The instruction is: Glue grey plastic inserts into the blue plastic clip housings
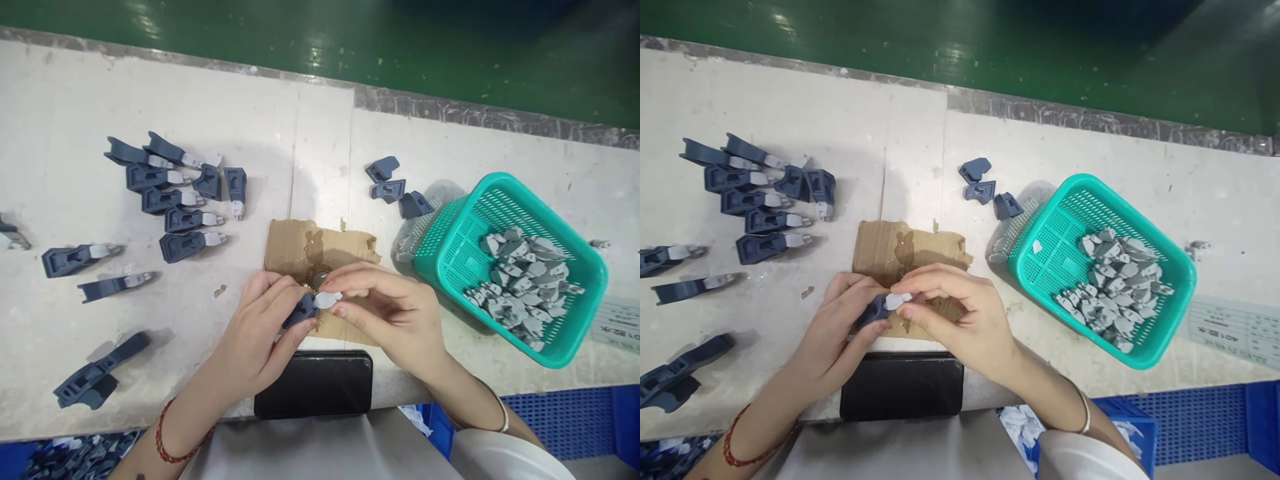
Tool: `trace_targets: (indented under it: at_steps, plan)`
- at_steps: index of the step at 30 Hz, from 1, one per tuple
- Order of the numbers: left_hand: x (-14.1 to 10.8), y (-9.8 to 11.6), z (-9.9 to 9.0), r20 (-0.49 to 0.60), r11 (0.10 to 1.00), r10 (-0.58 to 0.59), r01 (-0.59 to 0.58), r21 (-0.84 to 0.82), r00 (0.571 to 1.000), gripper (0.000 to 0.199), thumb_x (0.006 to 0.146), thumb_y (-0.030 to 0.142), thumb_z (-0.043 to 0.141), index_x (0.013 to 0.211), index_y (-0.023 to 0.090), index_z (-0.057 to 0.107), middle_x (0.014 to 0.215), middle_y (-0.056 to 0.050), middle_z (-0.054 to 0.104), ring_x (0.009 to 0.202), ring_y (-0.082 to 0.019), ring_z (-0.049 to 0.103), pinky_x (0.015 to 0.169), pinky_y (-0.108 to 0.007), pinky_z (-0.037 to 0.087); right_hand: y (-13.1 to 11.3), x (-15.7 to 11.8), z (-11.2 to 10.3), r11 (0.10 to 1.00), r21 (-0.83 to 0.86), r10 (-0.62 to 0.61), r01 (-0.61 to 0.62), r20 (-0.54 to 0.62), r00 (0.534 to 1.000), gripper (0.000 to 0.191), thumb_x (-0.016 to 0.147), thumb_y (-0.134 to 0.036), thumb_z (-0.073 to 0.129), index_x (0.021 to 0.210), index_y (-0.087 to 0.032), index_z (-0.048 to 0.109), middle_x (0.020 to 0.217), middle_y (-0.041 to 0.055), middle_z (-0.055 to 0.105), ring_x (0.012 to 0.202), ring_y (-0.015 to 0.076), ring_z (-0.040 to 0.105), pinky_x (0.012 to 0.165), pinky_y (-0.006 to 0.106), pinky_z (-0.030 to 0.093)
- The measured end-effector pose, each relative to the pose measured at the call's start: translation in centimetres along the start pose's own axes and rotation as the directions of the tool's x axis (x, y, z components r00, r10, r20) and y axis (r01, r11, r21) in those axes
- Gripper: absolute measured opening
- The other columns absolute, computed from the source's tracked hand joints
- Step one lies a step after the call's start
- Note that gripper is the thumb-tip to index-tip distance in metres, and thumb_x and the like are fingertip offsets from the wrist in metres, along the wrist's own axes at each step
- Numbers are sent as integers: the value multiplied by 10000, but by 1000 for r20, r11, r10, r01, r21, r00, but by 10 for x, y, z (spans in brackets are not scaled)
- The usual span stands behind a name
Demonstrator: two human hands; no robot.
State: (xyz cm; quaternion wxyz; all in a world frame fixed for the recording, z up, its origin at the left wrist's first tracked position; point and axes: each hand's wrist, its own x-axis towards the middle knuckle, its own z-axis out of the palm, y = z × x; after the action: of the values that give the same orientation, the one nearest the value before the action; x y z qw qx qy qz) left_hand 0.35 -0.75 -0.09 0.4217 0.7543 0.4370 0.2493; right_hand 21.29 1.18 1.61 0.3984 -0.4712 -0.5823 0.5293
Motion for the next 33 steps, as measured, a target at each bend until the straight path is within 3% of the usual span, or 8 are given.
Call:
trace_targets:
  at_steps: [6,12,21,29,33]
  plan:
    - [2,0,1,-5,998,40,-40,52,999,136,1053,194,475,1149,167,568,953,-54,625,923,-222,470,814,-340,421,-2,-1,1,990,-113,-84,86,27,996,146,895,-124,755,978,-237,796,948,27,806,893,159,759,787,269,645]
    - [1,-1,2,-21,994,82,-81,71,996,81,1049,162,458,1063,172,536,898,-49,606,880,-211,475,778,-334,428,-4,-4,5,982,-168,-82,84,21,996,164,894,-91,746,982,-225,775,944,5,792,870,118,746,784,216,622]
    - [1,2,1,-15,992,118,-117,57,993,85,1032,192,482,964,189,534,817,-39,588,810,-210,464,715,-343,423,-7,-2,-14,973,-215,-44,90,210,977,68,936,-174,727,995,-205,738,951,13,808,864,125,762,746,199,604]
    - [-1,12,1,-24,986,119,-115,124,993,147,1045,206,442,921,186,518,808,-40,571,781,-202,452,707,-343,434,-11,-9,-8,966,-225,-81,125,196,977,134,938,-113,699,993,-230,729,926,-24,799,846,101,760,758,169,599]
    - [-9,24,-8,-33,981,89,-82,174,996,134,1047,204,461,952,173,550,820,-43,592,790,-202,468,721,-338,460,-11,-10,-3,953,-242,-138,183,192,972,186,935,-102,700,1046,-250,719,964,-28,796,888,104,756,810,182,600]
